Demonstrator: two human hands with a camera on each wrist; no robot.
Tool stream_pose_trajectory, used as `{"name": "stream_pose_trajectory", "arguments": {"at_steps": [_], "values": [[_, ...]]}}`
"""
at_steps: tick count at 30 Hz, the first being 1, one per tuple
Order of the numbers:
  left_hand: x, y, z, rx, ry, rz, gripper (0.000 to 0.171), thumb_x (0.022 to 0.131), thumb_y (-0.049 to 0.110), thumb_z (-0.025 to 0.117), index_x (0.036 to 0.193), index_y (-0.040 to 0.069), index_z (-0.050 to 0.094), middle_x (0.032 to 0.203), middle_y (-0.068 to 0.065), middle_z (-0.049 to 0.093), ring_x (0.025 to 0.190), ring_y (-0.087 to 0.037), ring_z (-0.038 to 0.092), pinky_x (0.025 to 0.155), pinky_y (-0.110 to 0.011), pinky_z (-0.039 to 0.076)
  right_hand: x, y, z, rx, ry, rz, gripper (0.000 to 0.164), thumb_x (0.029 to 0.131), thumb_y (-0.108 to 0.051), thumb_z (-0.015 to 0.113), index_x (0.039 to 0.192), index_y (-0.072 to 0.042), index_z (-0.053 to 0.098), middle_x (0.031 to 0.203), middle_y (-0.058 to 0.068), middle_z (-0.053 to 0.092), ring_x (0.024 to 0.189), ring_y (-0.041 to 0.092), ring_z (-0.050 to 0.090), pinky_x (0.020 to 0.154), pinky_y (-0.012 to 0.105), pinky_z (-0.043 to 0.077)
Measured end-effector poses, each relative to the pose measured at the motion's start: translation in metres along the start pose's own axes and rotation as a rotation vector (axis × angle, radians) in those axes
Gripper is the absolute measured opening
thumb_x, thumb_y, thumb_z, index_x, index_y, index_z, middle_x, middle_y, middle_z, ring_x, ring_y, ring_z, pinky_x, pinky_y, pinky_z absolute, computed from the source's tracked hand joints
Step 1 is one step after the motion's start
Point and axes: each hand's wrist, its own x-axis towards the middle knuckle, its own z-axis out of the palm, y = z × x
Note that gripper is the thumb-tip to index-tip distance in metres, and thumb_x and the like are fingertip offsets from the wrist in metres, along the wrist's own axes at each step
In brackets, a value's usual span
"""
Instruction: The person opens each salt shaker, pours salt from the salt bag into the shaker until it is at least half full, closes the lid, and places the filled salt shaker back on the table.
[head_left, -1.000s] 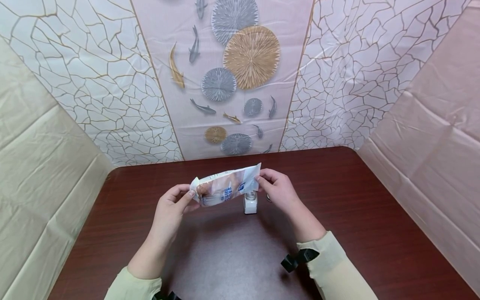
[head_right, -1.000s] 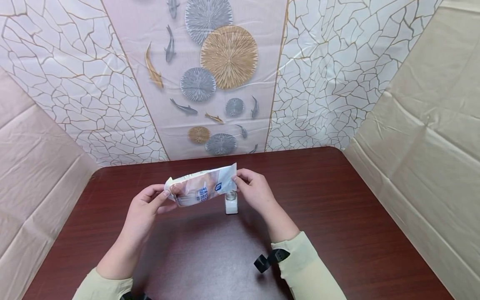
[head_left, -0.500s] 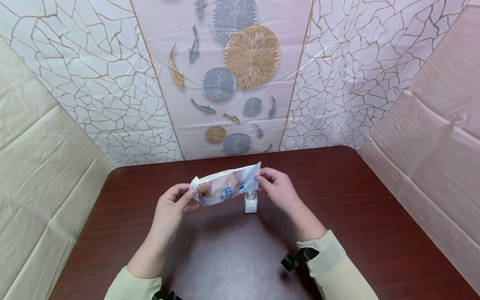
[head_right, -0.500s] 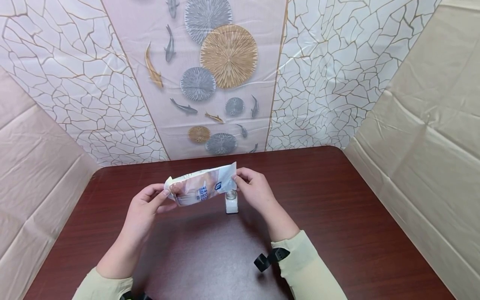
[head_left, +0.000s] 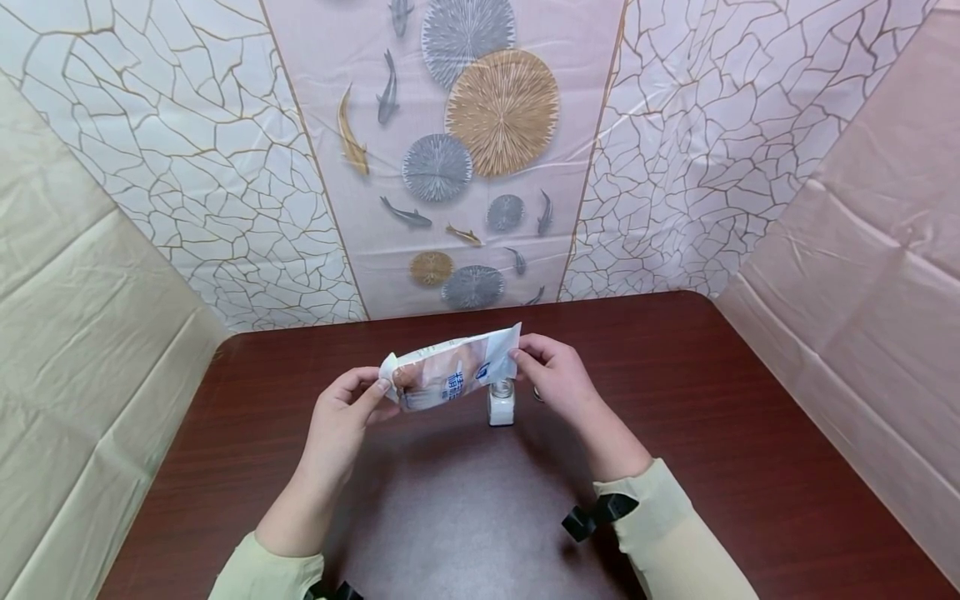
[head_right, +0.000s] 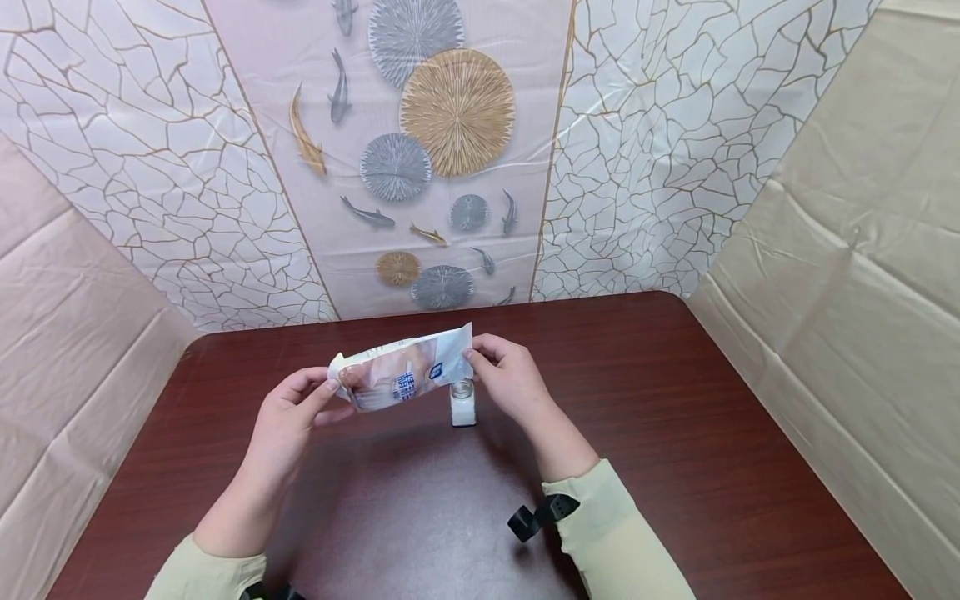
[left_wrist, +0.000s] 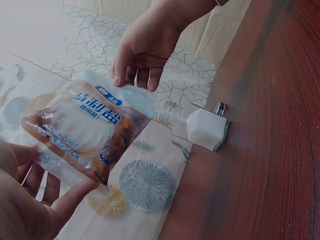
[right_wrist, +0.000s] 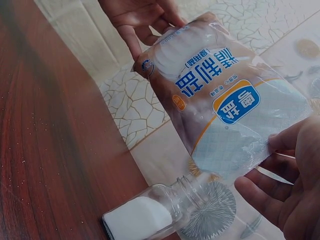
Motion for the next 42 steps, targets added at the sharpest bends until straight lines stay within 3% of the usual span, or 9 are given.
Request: {"name": "stream_pose_trajectory", "arguments": {"at_steps": [10,27,42], "values": [[-0.0007,0.0023,0.0016,0.01,-0.007,-0.009,0.021,0.096,-0.001,0.061,0.115,-0.009,0.06,0.102,-0.008,0.064,0.095,-0.021,0.064,0.079,-0.04,0.059,0.0,0.0026,-0.0006,0.007,0.0,0.007,0.014,0.098,-0.015,0.062,0.107,-0.009,0.071,0.09,0.008,0.071,0.071,0.019,0.066,0.055,0.031,0.051],[0.0013,-0.0002,0.0024,0.017,-0.01,-0.025,0.02,0.096,0.001,0.061,0.115,-0.005,0.062,0.103,-0.009,0.063,0.096,-0.021,0.063,0.08,-0.041,0.059,-0.002,0.0071,-0.0018,0.024,-0.014,0.031,0.015,0.099,-0.017,0.062,0.108,-0.01,0.071,0.089,0.008,0.07,0.07,0.019,0.063,0.046,0.033,0.046],[0.0013,0.0,0.0032,0.038,0.001,-0.032,0.022,0.097,0.001,0.061,0.117,-0.007,0.061,0.102,-0.009,0.063,0.095,-0.021,0.062,0.079,-0.039,0.059,0.0004,0.0086,-0.0014,0.025,-0.017,0.026,0.014,0.099,-0.018,0.063,0.108,-0.011,0.071,0.089,0.007,0.07,0.07,0.021,0.063,0.048,0.031,0.046]]}}
